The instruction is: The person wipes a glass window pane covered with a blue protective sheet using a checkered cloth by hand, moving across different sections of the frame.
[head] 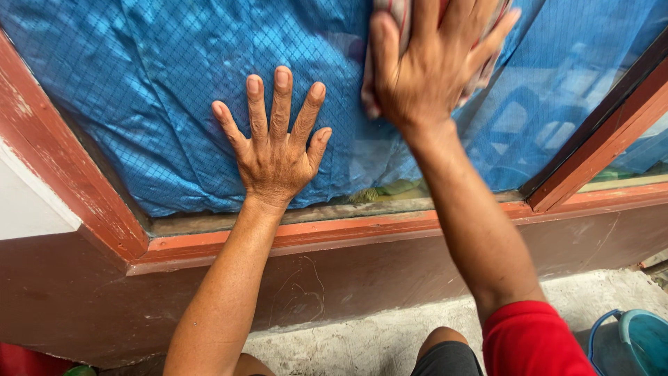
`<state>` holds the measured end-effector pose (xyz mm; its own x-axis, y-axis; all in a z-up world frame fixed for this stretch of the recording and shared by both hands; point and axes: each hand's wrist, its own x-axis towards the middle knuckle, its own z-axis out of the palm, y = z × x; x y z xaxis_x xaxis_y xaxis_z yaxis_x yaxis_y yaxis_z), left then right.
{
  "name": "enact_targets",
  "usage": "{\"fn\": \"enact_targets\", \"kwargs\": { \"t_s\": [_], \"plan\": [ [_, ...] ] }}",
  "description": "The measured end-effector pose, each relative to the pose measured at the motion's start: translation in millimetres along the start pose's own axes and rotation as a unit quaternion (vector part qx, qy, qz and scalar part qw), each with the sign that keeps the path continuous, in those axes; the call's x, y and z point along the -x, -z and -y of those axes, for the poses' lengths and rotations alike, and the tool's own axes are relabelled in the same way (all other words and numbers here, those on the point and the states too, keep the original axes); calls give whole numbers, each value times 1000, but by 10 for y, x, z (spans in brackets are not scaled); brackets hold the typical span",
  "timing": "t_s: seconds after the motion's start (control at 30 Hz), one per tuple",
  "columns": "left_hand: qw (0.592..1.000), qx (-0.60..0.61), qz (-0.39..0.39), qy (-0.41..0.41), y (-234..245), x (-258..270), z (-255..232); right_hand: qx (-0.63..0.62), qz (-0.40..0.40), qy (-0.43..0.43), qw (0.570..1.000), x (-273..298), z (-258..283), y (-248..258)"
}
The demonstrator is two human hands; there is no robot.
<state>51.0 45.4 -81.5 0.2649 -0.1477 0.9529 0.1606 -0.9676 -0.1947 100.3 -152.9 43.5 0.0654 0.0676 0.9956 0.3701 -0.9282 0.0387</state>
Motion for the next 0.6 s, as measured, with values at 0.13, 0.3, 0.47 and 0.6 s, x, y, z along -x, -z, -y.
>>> {"fn": "enact_targets", "kwargs": {
  "t_s": [0.13,0.3,0.47,0.6],
  "plan": [
    [1000,-7,2,-2,10,-7,5,13,59,-28,998,731,10,-146],
    [1000,-4,-11,3,-3,-14,-2,-50,77,-20,996,1701,36,-243],
    [1000,8,-5,4,4,-13,0,-62,121,28,990,2358,64,-226],
    [1000,11,-2,0,47,-31,11,-40,92,37,994,2180,28,-274]
  ]
}}
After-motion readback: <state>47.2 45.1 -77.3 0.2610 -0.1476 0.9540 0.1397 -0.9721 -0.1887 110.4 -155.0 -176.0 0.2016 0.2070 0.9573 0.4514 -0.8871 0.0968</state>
